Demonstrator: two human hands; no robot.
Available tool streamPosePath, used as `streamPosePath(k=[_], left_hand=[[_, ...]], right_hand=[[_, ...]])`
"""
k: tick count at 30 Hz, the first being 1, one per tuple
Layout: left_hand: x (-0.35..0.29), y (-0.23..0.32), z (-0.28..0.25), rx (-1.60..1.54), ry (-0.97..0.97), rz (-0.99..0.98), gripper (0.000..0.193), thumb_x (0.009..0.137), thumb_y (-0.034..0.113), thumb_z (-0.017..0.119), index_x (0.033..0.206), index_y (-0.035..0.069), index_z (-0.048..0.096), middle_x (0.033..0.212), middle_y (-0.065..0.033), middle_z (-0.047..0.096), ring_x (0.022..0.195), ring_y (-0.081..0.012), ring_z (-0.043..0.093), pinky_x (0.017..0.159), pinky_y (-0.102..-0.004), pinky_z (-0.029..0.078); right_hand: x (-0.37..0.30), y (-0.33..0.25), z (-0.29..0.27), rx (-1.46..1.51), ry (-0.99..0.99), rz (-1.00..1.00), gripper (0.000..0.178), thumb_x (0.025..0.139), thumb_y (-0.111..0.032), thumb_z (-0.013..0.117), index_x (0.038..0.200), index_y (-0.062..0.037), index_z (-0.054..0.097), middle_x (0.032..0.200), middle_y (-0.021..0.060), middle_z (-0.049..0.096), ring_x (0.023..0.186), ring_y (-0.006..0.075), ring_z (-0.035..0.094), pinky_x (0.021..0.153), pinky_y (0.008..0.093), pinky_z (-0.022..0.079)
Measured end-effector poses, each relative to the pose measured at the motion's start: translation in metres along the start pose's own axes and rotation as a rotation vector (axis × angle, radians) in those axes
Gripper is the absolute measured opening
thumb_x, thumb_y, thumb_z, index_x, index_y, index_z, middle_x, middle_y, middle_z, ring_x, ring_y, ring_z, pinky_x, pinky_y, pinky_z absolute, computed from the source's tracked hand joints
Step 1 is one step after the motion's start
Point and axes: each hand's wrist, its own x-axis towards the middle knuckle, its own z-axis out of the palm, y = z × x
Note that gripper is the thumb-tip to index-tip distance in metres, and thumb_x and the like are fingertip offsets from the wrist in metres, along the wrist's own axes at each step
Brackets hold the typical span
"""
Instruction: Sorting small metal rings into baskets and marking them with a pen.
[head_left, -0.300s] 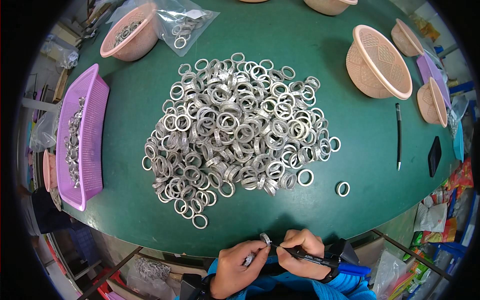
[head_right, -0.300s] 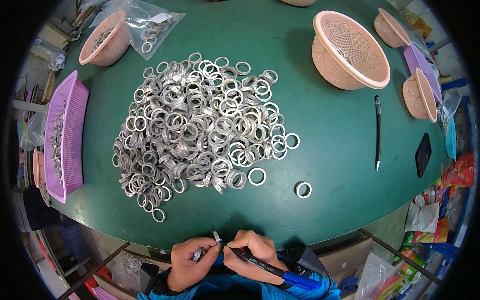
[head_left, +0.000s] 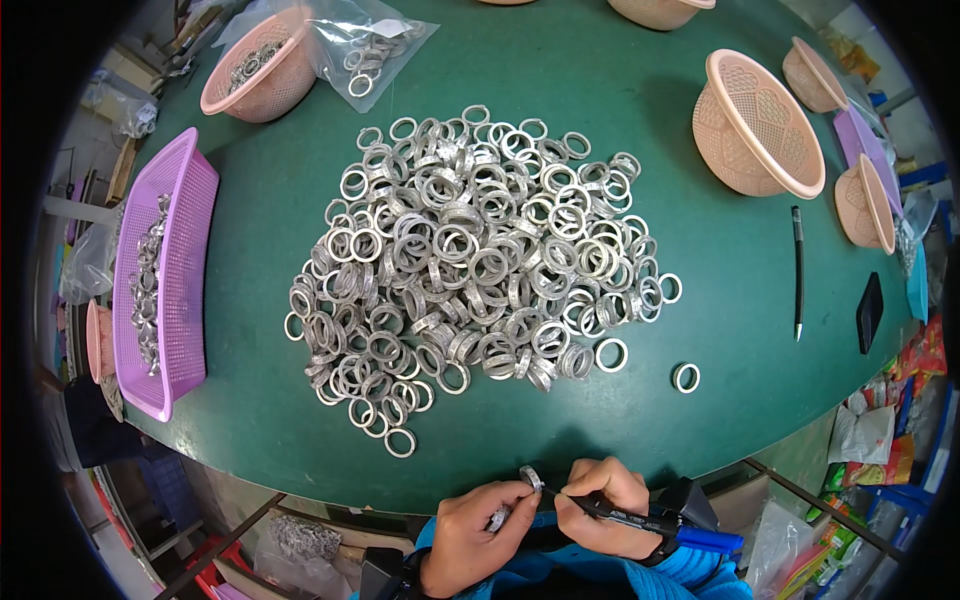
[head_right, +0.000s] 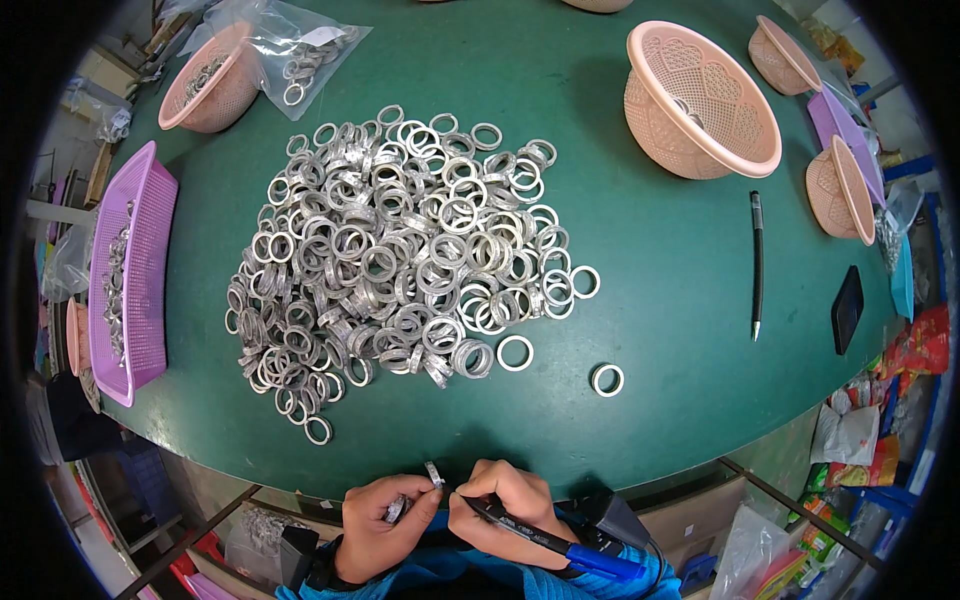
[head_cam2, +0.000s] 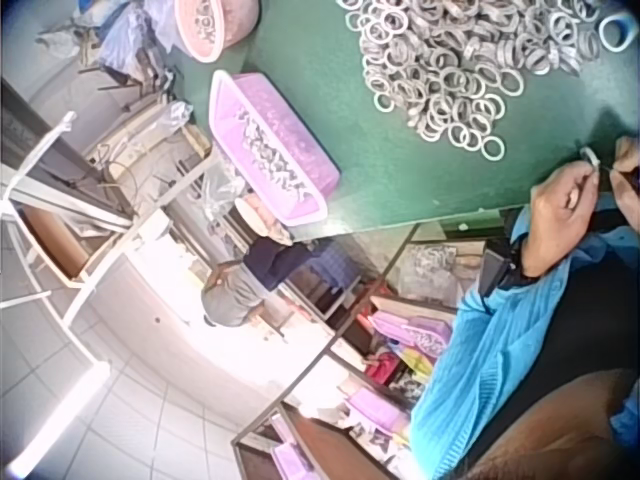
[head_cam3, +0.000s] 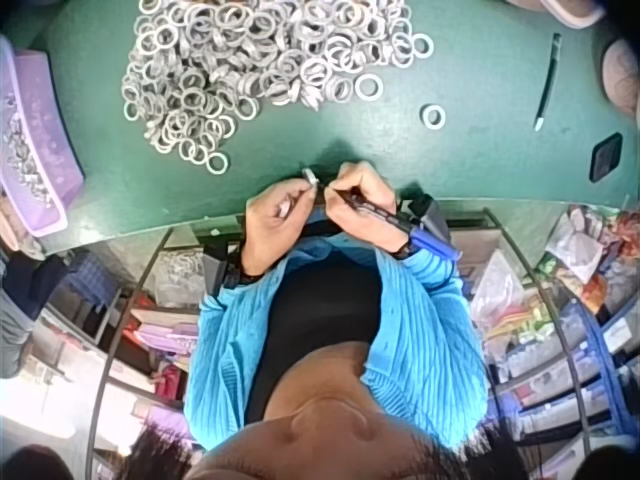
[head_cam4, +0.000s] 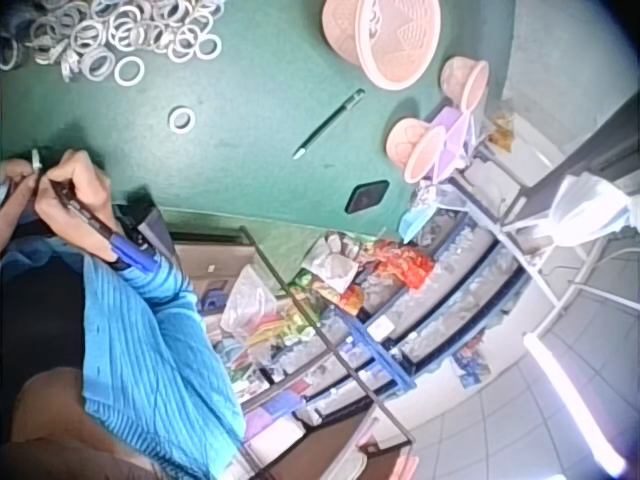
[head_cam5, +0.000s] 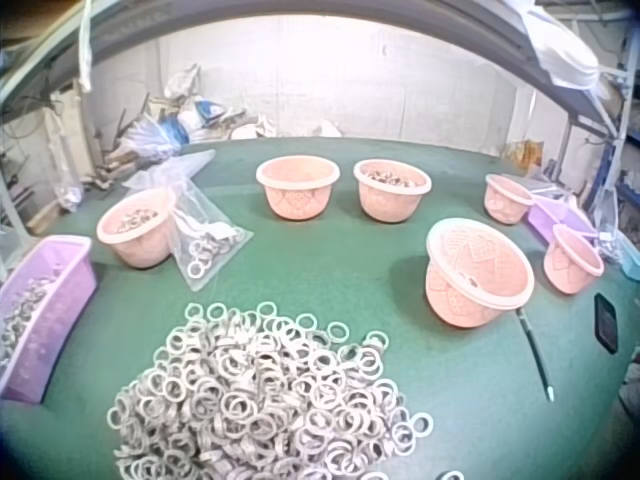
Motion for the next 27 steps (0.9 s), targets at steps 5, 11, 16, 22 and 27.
streamPosePath(k=[5,11,16,22,27], left_hand=[[0.000,0.001,0.000,0.003,-0.002,-0.012,0.008,0.070,0.003,0.062,0.077,0.000,0.059,0.060,-0.0027,0.057,0.051,-0.0037,0.048,0.046,-0.0178,0.038],[0.000,0.000,0.000,0.003,-0.007,-0.017,0.008,0.070,0.003,0.062,0.077,0.000,0.059,0.060,-0.0031,0.058,0.052,-0.0040,0.049,0.047,-0.0177,0.038],[0.000,0.004,-0.002,0.005,-0.004,-0.011,0.009,0.070,0.001,0.062,0.077,-0.001,0.059,0.061,-0.0041,0.057,0.051,-0.0053,0.048,0.046,-0.0186,0.037],[0.000,0.004,-0.009,-0.166,-0.128,0.008,0.007,0.069,-0.001,0.062,0.076,-0.001,0.059,0.059,-0.0061,0.055,0.050,-0.0080,0.049,0.045,-0.0196,0.036],[-0.002,0.002,-0.011,-0.191,-0.189,0.089,0.009,0.070,0.000,0.062,0.079,-0.001,0.059,0.061,-0.0056,0.055,0.050,-0.0083,0.049,0.045,-0.0199,0.037]], right_hand=[[0.000,0.001,0.001,0.003,-0.004,-0.002,0.023,0.067,0.006,0.058,0.081,-0.0034,0.042,0.057,0.0048,0.047,0.046,0.0076,0.041,0.039,0.0224,0.030],[0.000,0.001,-0.001,0.011,-0.025,-0.009,0.024,0.067,0.008,0.057,0.082,-0.0030,0.042,0.057,0.0051,0.047,0.046,0.0076,0.040,0.040,0.0223,0.030],[-0.009,0.003,-0.001,0.202,0.095,0.104,0.016,0.075,0.001,0.055,0.085,-0.0021,0.043,0.059,0.0044,0.048,0.049,0.0065,0.042,0.044,0.0211,0.034],[-0.001,-0.002,-0.003,0.117,0.069,0.110,0.027,0.076,0.002,0.054,0.102,-0.0012,0.048,0.084,0.0120,0.060,0.068,0.0108,0.055,0.060,0.0212,0.045],[-0.001,-0.001,-0.001,0.272,0.033,0.131,0.031,0.069,0.007,0.059,0.098,-0.0007,0.050,0.088,0.0113,0.059,0.069,0.0129,0.057,0.061,0.0232,0.047]])
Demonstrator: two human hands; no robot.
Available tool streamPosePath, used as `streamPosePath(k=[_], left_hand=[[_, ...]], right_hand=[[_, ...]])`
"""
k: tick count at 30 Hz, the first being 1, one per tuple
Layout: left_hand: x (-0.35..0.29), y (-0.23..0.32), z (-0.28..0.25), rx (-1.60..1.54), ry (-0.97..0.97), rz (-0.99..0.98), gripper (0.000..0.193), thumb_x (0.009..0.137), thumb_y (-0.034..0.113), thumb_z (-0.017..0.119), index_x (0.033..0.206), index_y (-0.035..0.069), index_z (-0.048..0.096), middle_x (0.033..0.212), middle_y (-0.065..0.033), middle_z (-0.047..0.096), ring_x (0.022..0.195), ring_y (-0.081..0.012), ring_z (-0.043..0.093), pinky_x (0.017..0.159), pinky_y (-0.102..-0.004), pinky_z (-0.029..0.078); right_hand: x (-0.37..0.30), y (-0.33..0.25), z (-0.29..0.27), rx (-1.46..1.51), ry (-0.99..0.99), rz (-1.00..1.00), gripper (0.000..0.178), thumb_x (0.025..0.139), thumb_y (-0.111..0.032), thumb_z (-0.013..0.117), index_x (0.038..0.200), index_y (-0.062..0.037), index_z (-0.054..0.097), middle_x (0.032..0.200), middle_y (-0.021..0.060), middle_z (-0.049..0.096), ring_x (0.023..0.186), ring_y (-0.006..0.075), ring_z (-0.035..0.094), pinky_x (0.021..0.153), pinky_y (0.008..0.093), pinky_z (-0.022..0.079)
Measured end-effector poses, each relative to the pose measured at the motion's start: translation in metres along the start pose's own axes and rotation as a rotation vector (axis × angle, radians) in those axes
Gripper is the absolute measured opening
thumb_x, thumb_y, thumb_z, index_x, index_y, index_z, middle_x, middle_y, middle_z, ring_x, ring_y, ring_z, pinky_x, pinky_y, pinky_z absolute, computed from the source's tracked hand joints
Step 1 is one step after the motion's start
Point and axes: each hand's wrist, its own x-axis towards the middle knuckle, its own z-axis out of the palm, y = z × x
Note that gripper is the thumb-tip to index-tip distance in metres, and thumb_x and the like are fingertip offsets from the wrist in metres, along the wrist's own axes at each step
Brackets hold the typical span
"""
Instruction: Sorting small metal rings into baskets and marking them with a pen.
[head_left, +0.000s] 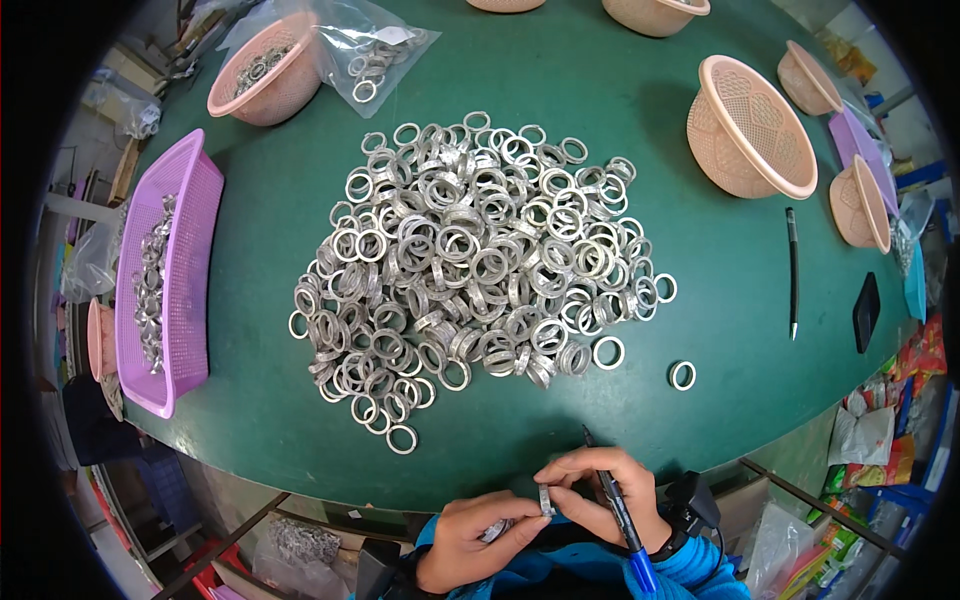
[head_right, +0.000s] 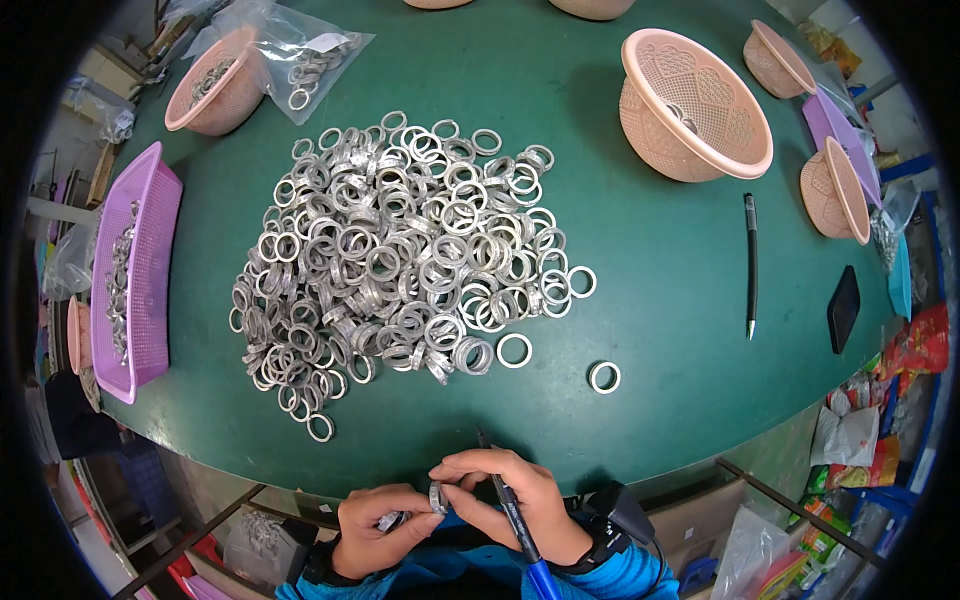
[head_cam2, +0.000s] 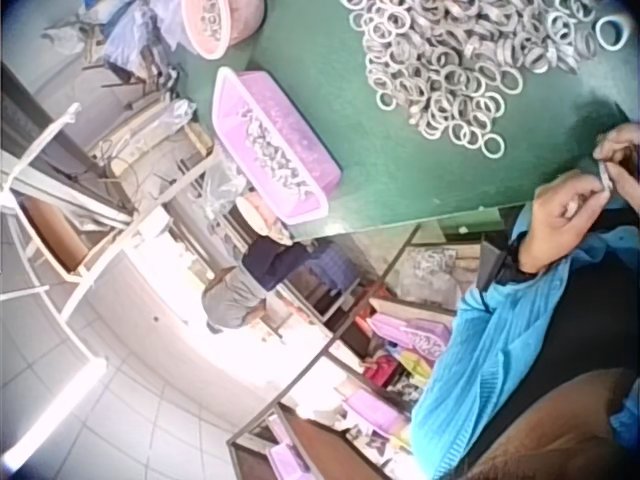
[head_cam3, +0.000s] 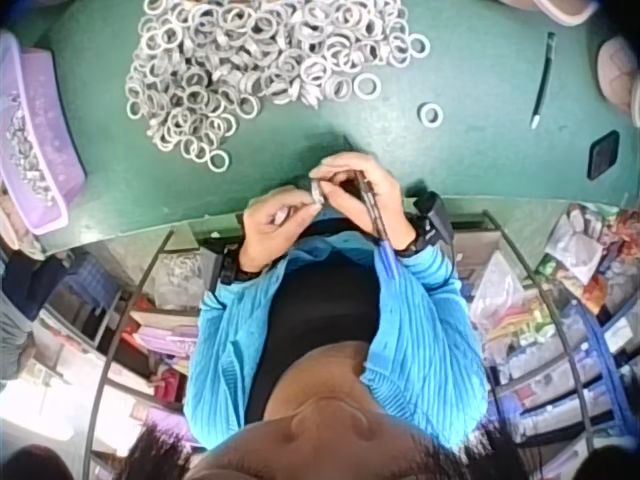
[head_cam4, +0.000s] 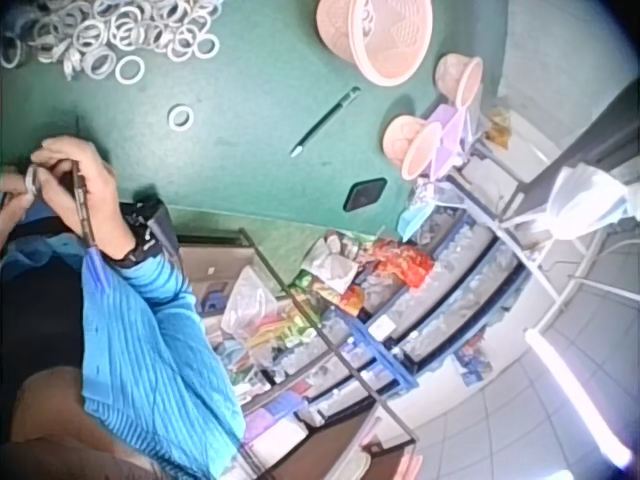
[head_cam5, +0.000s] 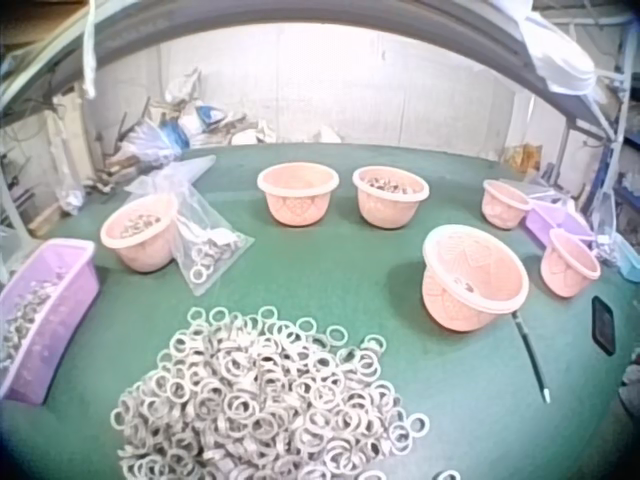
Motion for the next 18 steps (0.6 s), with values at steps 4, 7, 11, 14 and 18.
streamPosePath(k=[4,7,11,14,18], left_hand=[[-0.0013,-0.0031,-0.0001,-0.024,-0.037,0.051,0.012,0.070,0.001,0.062,0.082,0.000,0.059,0.062,-0.0052,0.056,0.050,-0.0089,0.050,0.044,-0.0206,0.037],[-0.0018,0.0043,-0.0030,-0.037,-0.100,-0.007,0.014,0.069,0.001,0.063,0.082,-0.003,0.060,0.065,-0.0071,0.059,0.054,-0.0095,0.053,0.049,-0.0208,0.040],[-0.0022,0.0016,-0.0035,-0.036,-0.101,0.056,0.014,0.071,0.001,0.062,0.083,-0.003,0.059,0.065,-0.0076,0.059,0.054,-0.0098,0.054,0.049,-0.0206,0.041],[-0.0018,0.0001,-0.0018,-0.053,-0.079,0.064,0.012,0.073,0.002,0.060,0.084,-0.004,0.059,0.065,-0.0082,0.059,0.053,-0.0102,0.054,0.048,-0.0203,0.041],[-0.0025,-0.0012,-0.0006,-0.092,-0.054,0.016,0.013,0.071,0.004,0.062,0.082,-0.001,0.059,0.066,-0.0076,0.059,0.053,-0.0103,0.054,0.046,-0.0202,0.040]], right_hand=[[0.0009,-0.0003,-0.0016,-0.102,-0.042,-0.079,0.029,0.068,0.007,0.061,0.094,-0.0010,0.052,0.085,0.0111,0.059,0.071,0.0158,0.059,0.062,0.0249,0.047],[0.0015,-0.0022,-0.0010,-0.141,-0.051,-0.153,0.028,0.067,0.007,0.061,0.093,-0.0008,0.052,0.083,0.0113,0.059,0.071,0.0179,0.059,0.063,0.0260,0.047],[0.0013,-0.0028,-0.0008,-0.147,-0.050,-0.234,0.029,0.067,0.007,0.061,0.092,-0.0006,0.051,0.082,0.0124,0.059,0.071,0.0207,0.059,0.063,0.0277,0.047],[0.0017,-0.0027,-0.0006,-0.125,-0.045,-0.265,0.030,0.066,0.008,0.061,0.093,-0.0007,0.050,0.081,0.0131,0.060,0.072,0.0221,0.058,0.063,0.0291,0.047],[0.0022,-0.0023,-0.0007,-0.112,-0.046,-0.284,0.030,0.066,0.008,0.061,0.093,-0.0004,0.050,0.081,0.0134,0.059,0.073,0.0222,0.058,0.062,0.0301,0.047]])
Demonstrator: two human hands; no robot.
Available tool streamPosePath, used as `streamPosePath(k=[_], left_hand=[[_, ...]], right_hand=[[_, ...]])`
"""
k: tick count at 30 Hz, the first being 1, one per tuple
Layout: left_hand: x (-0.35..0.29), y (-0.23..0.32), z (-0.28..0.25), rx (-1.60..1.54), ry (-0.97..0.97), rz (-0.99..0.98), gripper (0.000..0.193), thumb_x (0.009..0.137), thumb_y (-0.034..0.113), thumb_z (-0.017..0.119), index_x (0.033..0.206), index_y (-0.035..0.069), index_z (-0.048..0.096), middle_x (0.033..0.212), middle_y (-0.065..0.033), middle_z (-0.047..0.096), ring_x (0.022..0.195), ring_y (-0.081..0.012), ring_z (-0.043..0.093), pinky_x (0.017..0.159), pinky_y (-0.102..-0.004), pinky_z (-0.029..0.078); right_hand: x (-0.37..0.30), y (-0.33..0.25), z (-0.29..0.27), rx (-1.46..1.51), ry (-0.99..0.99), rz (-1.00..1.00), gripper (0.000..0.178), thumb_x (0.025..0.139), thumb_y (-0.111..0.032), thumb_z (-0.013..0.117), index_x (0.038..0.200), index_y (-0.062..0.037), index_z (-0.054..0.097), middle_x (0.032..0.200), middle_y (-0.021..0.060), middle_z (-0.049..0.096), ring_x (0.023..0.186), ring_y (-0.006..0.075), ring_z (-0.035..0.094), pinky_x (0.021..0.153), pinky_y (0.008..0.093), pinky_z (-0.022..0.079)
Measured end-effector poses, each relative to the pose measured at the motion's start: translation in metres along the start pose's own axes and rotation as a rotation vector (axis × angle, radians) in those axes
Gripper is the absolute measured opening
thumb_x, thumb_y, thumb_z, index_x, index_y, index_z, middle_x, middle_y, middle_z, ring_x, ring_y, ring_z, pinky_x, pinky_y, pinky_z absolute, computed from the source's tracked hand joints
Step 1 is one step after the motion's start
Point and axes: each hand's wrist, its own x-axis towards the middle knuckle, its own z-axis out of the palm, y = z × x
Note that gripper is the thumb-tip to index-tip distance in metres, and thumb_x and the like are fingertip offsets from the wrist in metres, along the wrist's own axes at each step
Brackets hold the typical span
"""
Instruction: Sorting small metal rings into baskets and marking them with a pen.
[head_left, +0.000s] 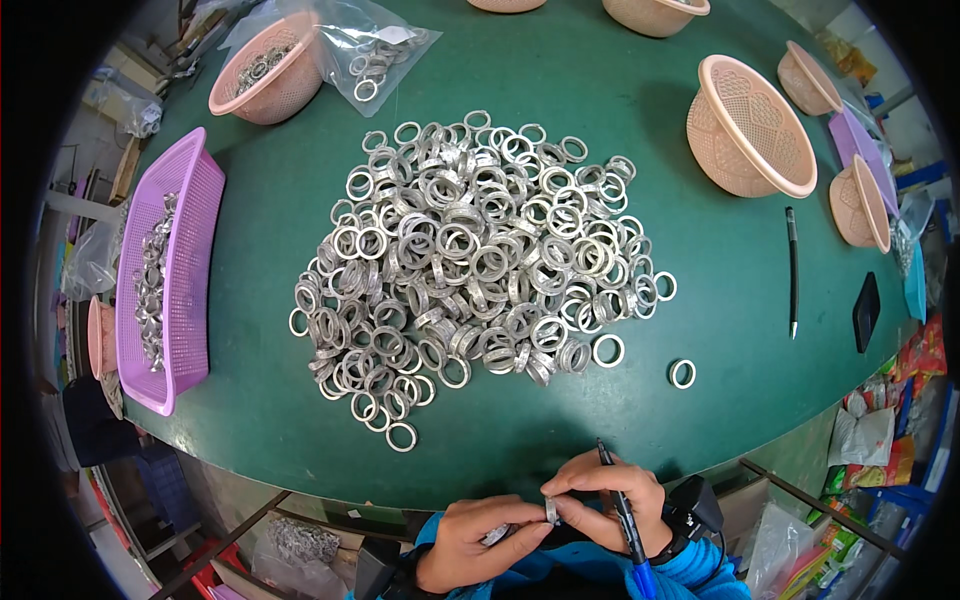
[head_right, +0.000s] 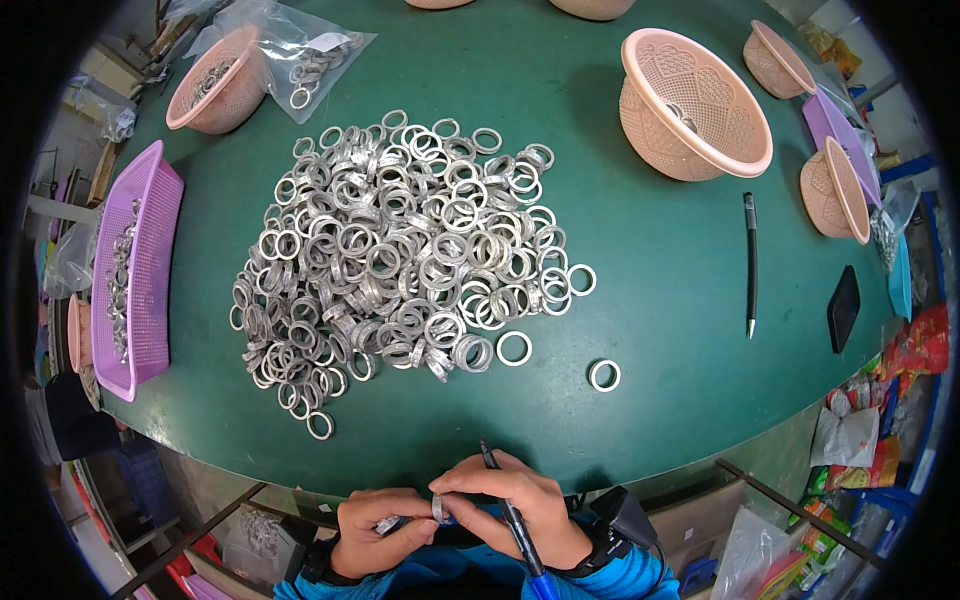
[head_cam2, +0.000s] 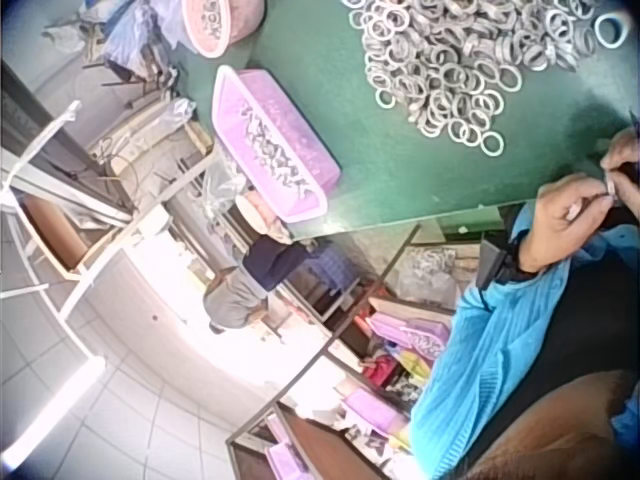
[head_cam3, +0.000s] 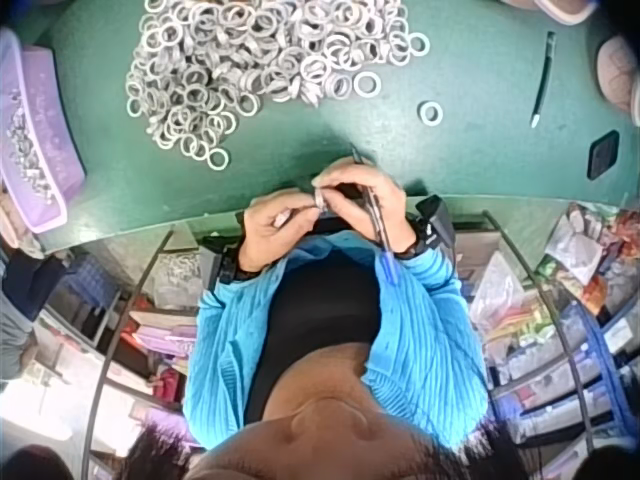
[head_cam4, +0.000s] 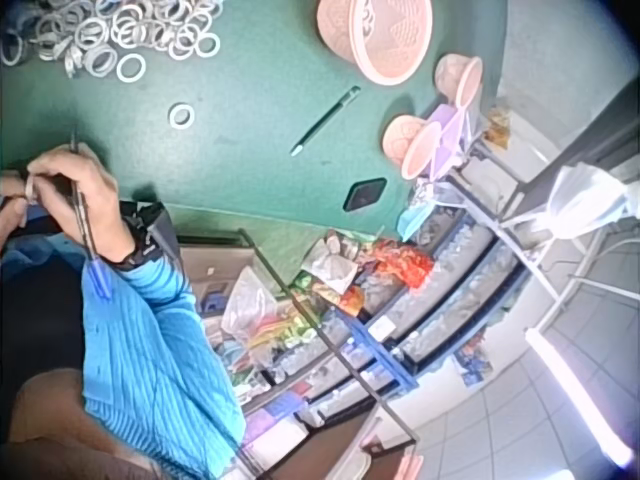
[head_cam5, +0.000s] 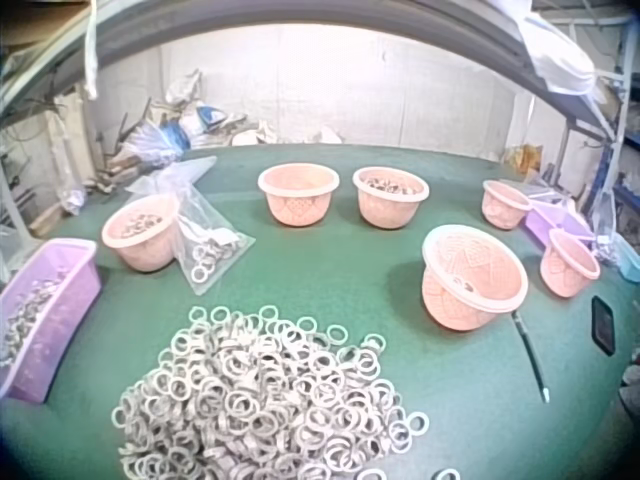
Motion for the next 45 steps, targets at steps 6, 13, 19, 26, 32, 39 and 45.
streamPosePath(k=[6,13,19,26,32,39,45], left_hand=[[0.0014,0.0018,-0.0011,-0.011,-0.016,0.014,0.012,0.071,0.000,0.061,0.082,-0.003,0.059,0.068,-0.0086,0.060,0.053,-0.0101,0.055,0.047,-0.0203,0.041],[0.0010,0.0032,-0.0025,-0.006,-0.040,0.013,0.013,0.067,-0.003,0.062,0.080,-0.005,0.060,0.071,-0.0109,0.062,0.057,-0.0106,0.057,0.050,-0.0200,0.043],[0.0009,-0.0001,-0.0006,0.011,-0.023,0.052,0.013,0.065,-0.004,0.064,0.077,-0.004,0.060,0.070,-0.0098,0.062,0.055,-0.0090,0.057,0.048,-0.0189,0.043],[0.0004,0.0003,-0.0017,-0.026,-0.052,0.009,0.013,0.065,-0.004,0.064,0.078,-0.004,0.060,0.073,-0.0113,0.062,0.061,-0.0131,0.059,0.054,-0.0220,0.046],[0.0002,0.0000,-0.0004,0.008,-0.027,0.030,0.014,0.065,-0.004,0.064,0.079,-0.004,0.060,0.071,-0.0110,0.062,0.061,-0.0129,0.059,0.053,-0.0218,0.045],[0.0023,0.0011,0.0010,0.011,-0.047,0.063,0.015,0.064,-0.005,0.065,0.078,-0.003,0.061,0.067,-0.0087,0.061,0.052,-0.0093,0.055,0.045,-0.0197,0.040],[0.0032,0.0002,0.0014,0.013,-0.052,0.063,0.016,0.065,-0.003,0.065,0.080,-0.002,0.060,0.070,-0.0075,0.061,0.053,-0.0092,0.054,0.045,-0.0198,0.040]], right_hand=[[-0.0001,0.0016,0.0000,0.005,-0.002,-0.011,0.030,0.066,0.008,0.061,0.093,-0.0002,0.050,0.082,0.0137,0.059,0.073,0.0227,0.058,0.062,0.0305,0.047],[0.0002,0.0012,-0.0009,-0.003,-0.018,0.029,0.029,0.066,0.005,0.063,0.092,-0.0003,0.051,0.082,0.0132,0.059,0.073,0.0230,0.058,0.064,0.0308,0.047],[-0.0007,0.0023,-0.0007,0.003,-0.011,0.027,0.029,0.066,0.004,0.063,0.092,-0.0002,0.051,0.081,0.0130,0.060,0.072,0.0231,0.058,0.062,0.0307,0.047],[0.0015,0.0004,-0.0032,-0.071,-0.097,-0.048,0.034,0.068,0.003,0.063,0.095,-0.0051,0.045,0.078,0.0165,0.060,0.069,0.0243,0.058,0.062,0.0352,0.046],[-0.0007,0.0032,-0.0009,0.002,-0.037,-0.056,0.031,0.065,0.006,0.063,0.093,0.0000,0.050,0.082,0.0142,0.060,0.073,0.0244,0.058,0.060,0.0314,0.048],[0.0006,0.0030,-0.0037,-0.077,-0.093,-0.036,0.035,0.066,0.004,0.065,0.094,-0.0049,0.045,0.078,0.0162,0.060,0.071,0.0244,0.058,0.061,0.0341,0.048],[-0.0003,0.0012,-0.0033,-0.037,-0.057,-0.035,0.030,0.065,0.008,0.062,0.092,-0.0005,0.050,0.083,0.0136,0.060,0.074,0.0239,0.058,0.061,0.0310,0.048]])
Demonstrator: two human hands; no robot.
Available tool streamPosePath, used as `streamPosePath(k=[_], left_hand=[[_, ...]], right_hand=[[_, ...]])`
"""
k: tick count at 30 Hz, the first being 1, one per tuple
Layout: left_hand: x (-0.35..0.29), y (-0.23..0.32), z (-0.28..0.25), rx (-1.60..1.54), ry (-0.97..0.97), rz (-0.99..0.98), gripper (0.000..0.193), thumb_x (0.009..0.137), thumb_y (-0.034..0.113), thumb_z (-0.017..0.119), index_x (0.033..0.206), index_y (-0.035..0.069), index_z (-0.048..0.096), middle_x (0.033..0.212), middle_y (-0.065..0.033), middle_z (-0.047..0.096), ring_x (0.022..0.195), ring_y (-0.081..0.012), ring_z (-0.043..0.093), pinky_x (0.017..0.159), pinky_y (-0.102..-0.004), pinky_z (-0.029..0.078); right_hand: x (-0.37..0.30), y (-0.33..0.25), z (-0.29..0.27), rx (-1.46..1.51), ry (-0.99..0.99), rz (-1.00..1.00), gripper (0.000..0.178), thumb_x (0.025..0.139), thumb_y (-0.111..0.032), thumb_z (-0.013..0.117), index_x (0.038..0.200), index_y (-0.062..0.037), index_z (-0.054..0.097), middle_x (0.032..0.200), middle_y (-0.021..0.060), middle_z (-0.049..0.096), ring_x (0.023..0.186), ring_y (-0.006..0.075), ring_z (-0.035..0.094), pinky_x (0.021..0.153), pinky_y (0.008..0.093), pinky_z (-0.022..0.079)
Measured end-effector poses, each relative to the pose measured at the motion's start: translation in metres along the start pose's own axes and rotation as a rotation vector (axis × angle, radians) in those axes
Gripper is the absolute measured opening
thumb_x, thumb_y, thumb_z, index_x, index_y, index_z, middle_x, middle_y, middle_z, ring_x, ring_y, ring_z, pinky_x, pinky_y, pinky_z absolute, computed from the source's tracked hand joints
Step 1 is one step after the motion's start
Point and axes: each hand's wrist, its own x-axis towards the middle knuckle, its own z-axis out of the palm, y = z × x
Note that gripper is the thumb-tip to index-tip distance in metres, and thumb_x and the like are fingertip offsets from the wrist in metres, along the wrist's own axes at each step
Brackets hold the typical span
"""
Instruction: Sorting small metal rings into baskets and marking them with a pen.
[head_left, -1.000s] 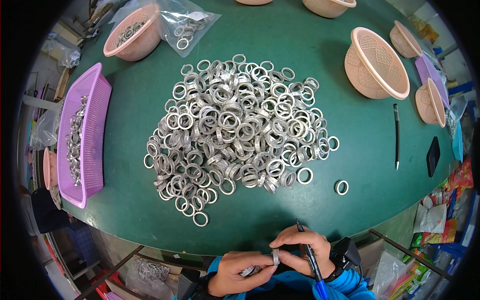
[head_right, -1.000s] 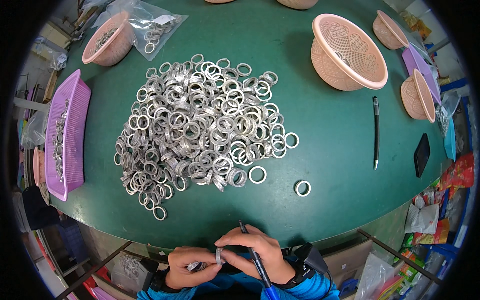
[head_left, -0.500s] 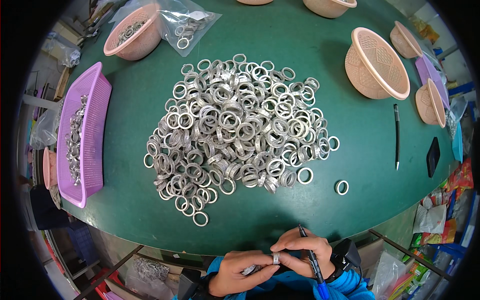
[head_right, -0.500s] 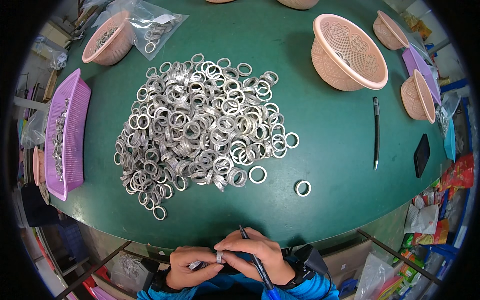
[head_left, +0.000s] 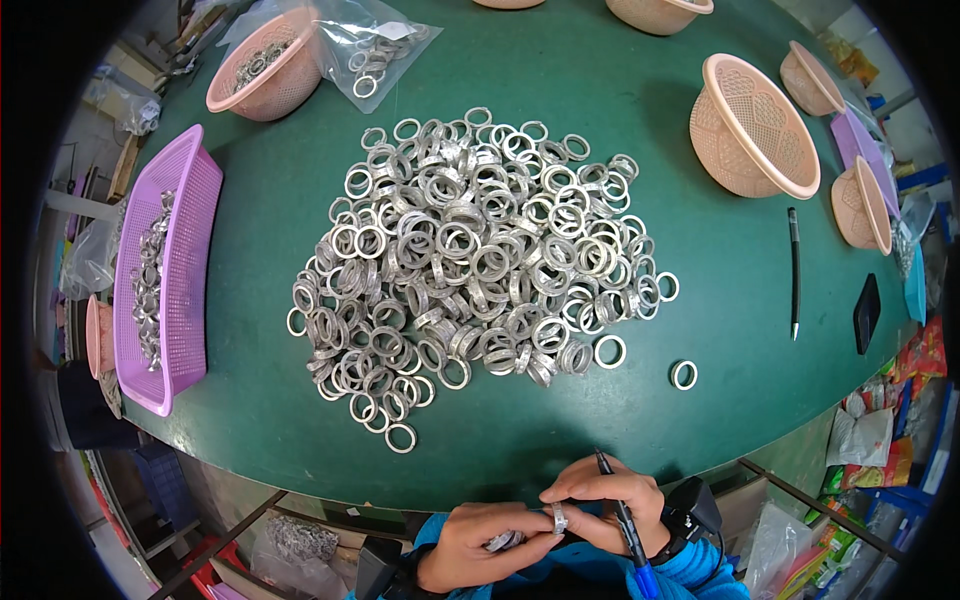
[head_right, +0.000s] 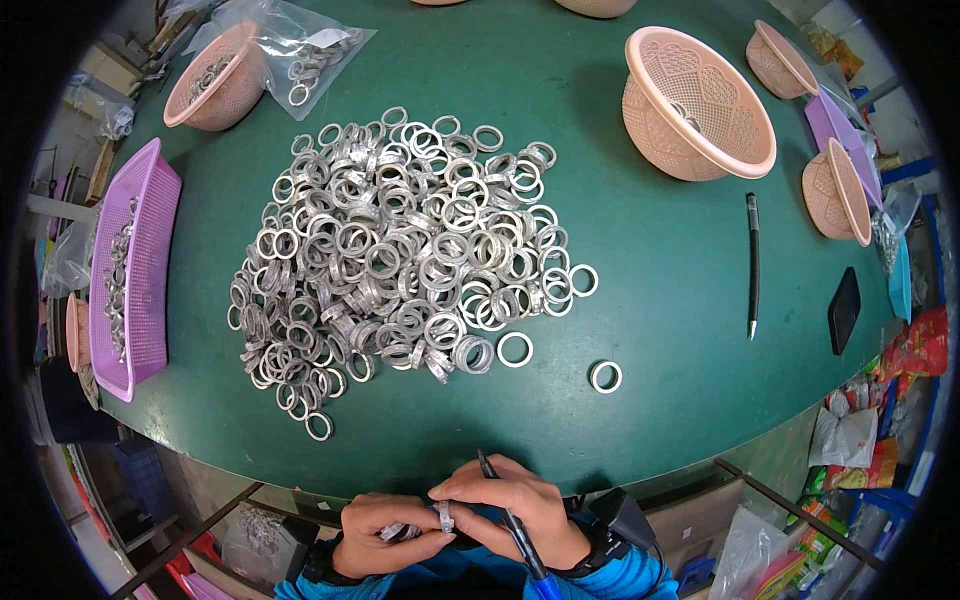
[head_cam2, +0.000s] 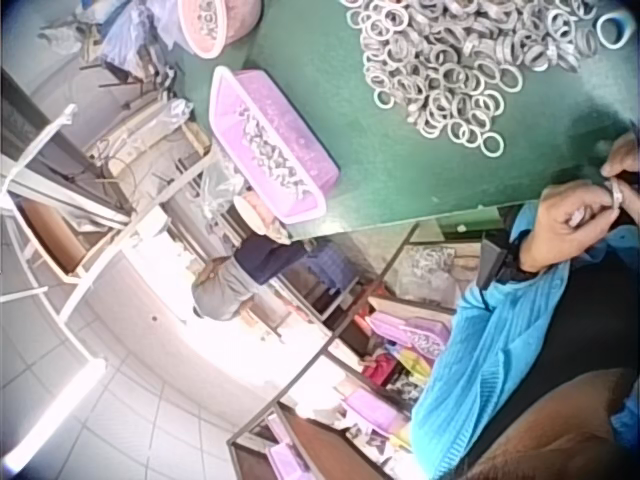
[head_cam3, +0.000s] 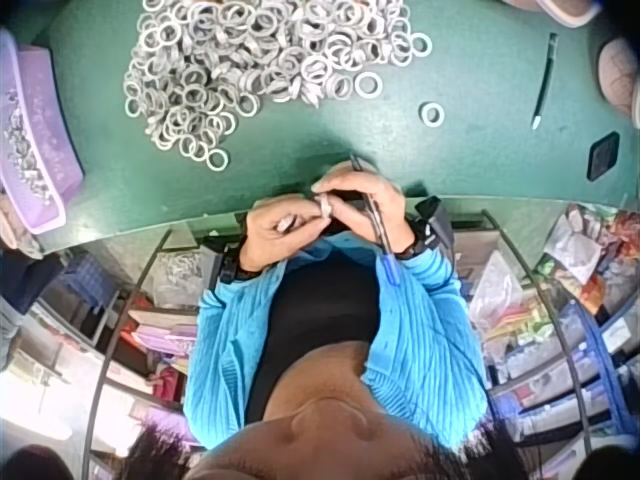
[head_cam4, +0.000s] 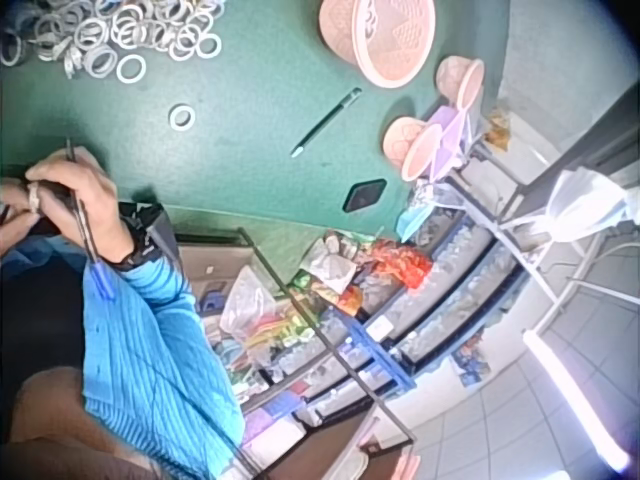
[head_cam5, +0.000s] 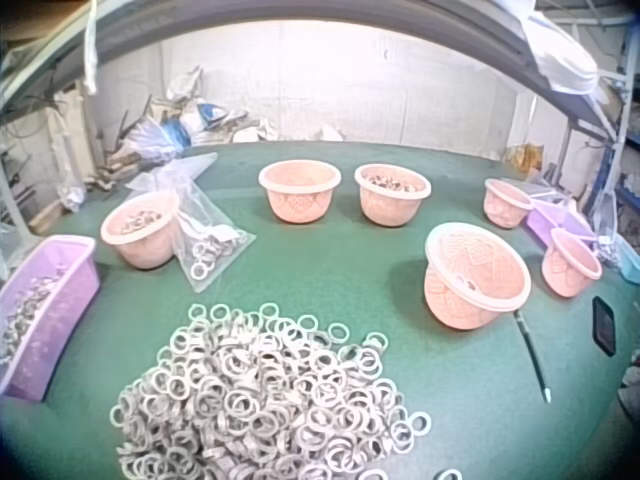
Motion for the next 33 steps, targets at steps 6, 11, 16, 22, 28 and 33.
streamPosePath(k=[6,11,16,22,28,33], left_hand=[[-0.0009,-0.0014,0.0023,-0.069,0.044,-0.039,0.015,0.066,-0.002,0.065,0.080,-0.003,0.060,0.072,-0.0081,0.061,0.056,-0.0090,0.054,0.047,-0.0198,0.041],[-0.0006,-0.0033,0.0017,-0.036,0.057,-0.017,0.015,0.068,-0.002,0.064,0.082,-0.001,0.060,0.071,-0.0061,0.061,0.053,-0.0065,0.052,0.044,-0.0183,0.038],[-0.0007,-0.0018,0.0022,-0.032,0.060,-0.031,0.016,0.067,-0.003,0.064,0.083,-0.001,0.060,0.069,-0.0055,0.061,0.052,-0.0058,0.052,0.043,-0.0184,0.038],[-0.0009,-0.0023,0.0021,-0.036,0.049,-0.016,0.020,0.067,-0.003,0.064,0.085,-0.001,0.059,0.066,-0.0039,0.059,0.051,-0.0056,0.051,0.044,-0.0188,0.038],[-0.0002,-0.0018,0.0008,-0.036,0.039,-0.012,0.021,0.067,-0.003,0.064,0.087,-0.001,0.059,0.063,-0.0027,0.057,0.051,-0.0053,0.049,0.043,-0.0185,0.037],[0.0008,-0.0020,0.0002,-0.063,0.037,-0.012,0.020,0.067,-0.003,0.065,0.086,-0.001,0.059,0.063,-0.0031,0.057,0.051,-0.0053,0.049,0.043,-0.0184,0.037]], right_hand=[[0.0016,-0.0015,0.0016,-0.022,0.024,-0.048,0.030,0.064,0.010,0.062,0.090,-0.0002,0.050,0.081,0.0135,0.061,0.071,0.0238,0.058,0.059,0.0308,0.048],[0.0020,-0.0009,0.0012,-0.042,0.023,-0.071,0.031,0.064,0.009,0.062,0.091,-0.0003,0.050,0.081,0.0140,0.060,0.072,0.0241,0.058,0.059,0.0307,0.048],[0.0015,-0.0008,0.0012,-0.026,0.033,-0.048,0.030,0.064,0.009,0.062,0.091,-0.0003,0.050,0.082,0.0139,0.060,0.072,0.0239,0.058,0.060,0.0311,0.048],[-0.0004,0.0002,0.0011,-0.023,0.031,-0.010,0.029,0.065,0.008,0.061,0.091,-0.0003,0.051,0.082,0.0134,0.060,0.072,0.0236,0.057,0.059,0.0311,0.047],[0.0015,0.0002,0.0000,-0.055,-0.003,0.001,0.032,0.065,0.006,0.063,0.092,-0.0024,0.049,0.080,0.0136,0.060,0.070,0.0230,0.058,0.060,0.0319,0.047],[0.0003,0.0003,0.0006,-0.013,0.021,0.021,0.031,0.065,0.009,0.061,0.092,-0.0007,0.051,0.083,0.0125,0.060,0.072,0.0226,0.057,0.059,0.0302,0.047]])
